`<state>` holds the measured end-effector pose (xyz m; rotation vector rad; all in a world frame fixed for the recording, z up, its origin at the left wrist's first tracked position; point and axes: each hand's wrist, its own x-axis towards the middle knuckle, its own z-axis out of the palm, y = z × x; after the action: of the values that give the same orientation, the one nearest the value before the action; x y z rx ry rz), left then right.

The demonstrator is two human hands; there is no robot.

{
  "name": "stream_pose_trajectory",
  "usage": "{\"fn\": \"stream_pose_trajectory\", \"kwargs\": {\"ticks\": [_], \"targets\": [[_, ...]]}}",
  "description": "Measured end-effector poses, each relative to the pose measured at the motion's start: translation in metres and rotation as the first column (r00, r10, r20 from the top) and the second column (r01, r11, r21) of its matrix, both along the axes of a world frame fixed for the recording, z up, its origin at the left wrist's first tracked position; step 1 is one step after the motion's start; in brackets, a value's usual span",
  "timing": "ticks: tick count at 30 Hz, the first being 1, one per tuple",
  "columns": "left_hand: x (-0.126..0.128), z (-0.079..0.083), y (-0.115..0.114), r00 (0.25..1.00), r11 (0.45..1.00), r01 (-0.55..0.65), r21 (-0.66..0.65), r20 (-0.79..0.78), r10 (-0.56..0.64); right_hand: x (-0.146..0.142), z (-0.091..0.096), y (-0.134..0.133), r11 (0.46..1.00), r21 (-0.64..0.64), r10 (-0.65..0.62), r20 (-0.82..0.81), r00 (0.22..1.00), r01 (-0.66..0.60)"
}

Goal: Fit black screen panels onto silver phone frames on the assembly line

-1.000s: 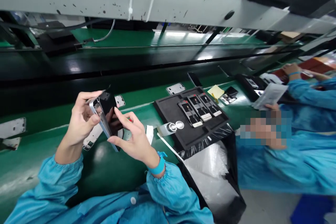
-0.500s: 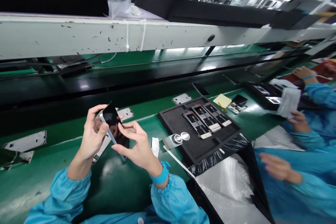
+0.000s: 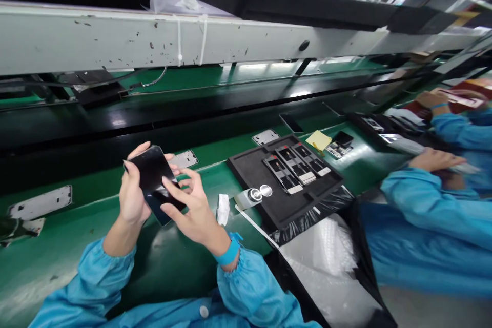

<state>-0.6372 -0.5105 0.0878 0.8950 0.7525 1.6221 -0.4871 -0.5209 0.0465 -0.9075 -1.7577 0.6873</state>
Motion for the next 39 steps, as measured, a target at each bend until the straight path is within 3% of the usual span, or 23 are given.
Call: {"fn": "stream_pose_trajectory", "kwargs": {"ticks": [3,6,8,9,15,19,21,23,25,27,30,33,39], "targets": [[-0.001,0.004,-0.003,0.987,0.985,0.161,-0.067,0.036,-0.159,0.009,0.024,0.004,0.985,-0.173,-0.010,-0.129,0.992,-0.012],[0.000,0.004,-0.009,0.955,0.950,0.296,-0.100,0.009,-0.297,0.016,0.046,0.011,0.879,-0.421,0.131,-0.242,0.961,-0.225],[0.003,0.003,-0.014,0.944,0.939,0.325,-0.112,-0.027,-0.329,0.017,0.053,0.012,0.811,-0.503,0.170,-0.286,0.943,-0.299],[0.005,0.003,-0.016,0.942,0.938,0.327,-0.112,-0.045,-0.334,0.018,0.054,0.011,0.805,-0.513,0.155,-0.300,0.941,-0.297],[0.009,0.013,-0.027,0.960,0.979,0.196,-0.056,-0.194,-0.203,0.017,0.059,0.000,0.847,-0.470,0.114,-0.298,0.948,-0.249],[0.018,0.007,-0.023,0.943,0.997,0.046,0.067,-0.331,-0.021,0.012,0.061,0.013,0.865,-0.460,0.076,-0.268,0.960,-0.198],[0.021,0.001,-0.014,0.942,0.996,-0.038,0.080,-0.330,0.063,0.009,0.057,0.021,0.887,-0.436,0.031,-0.274,0.961,-0.153],[0.019,-0.003,-0.001,0.971,0.996,-0.086,-0.003,-0.225,0.083,0.010,0.051,0.020,0.879,-0.450,0.028,-0.284,0.959,-0.159],[0.010,-0.001,0.011,0.996,0.989,-0.079,-0.129,-0.042,0.074,0.014,0.042,0.010,0.821,-0.517,0.117,-0.260,0.959,-0.241],[-0.001,0.006,0.019,0.986,0.971,-0.065,-0.231,0.134,0.097,0.019,0.033,-0.005,0.713,-0.601,0.276,-0.233,0.933,-0.361],[-0.014,0.019,0.022,0.958,0.947,-0.102,-0.304,0.226,0.175,0.022,0.023,-0.022,0.609,-0.633,0.419,-0.255,0.871,-0.478],[-0.016,0.026,0.019,0.958,0.951,-0.111,-0.290,0.223,0.180,0.018,0.017,-0.027,0.630,-0.613,0.403,-0.266,0.876,-0.477],[-0.015,0.025,0.013,0.964,0.954,-0.105,-0.280,0.209,0.167,0.011,0.006,-0.024,0.715,-0.577,0.275,-0.288,0.917,-0.396]]}}
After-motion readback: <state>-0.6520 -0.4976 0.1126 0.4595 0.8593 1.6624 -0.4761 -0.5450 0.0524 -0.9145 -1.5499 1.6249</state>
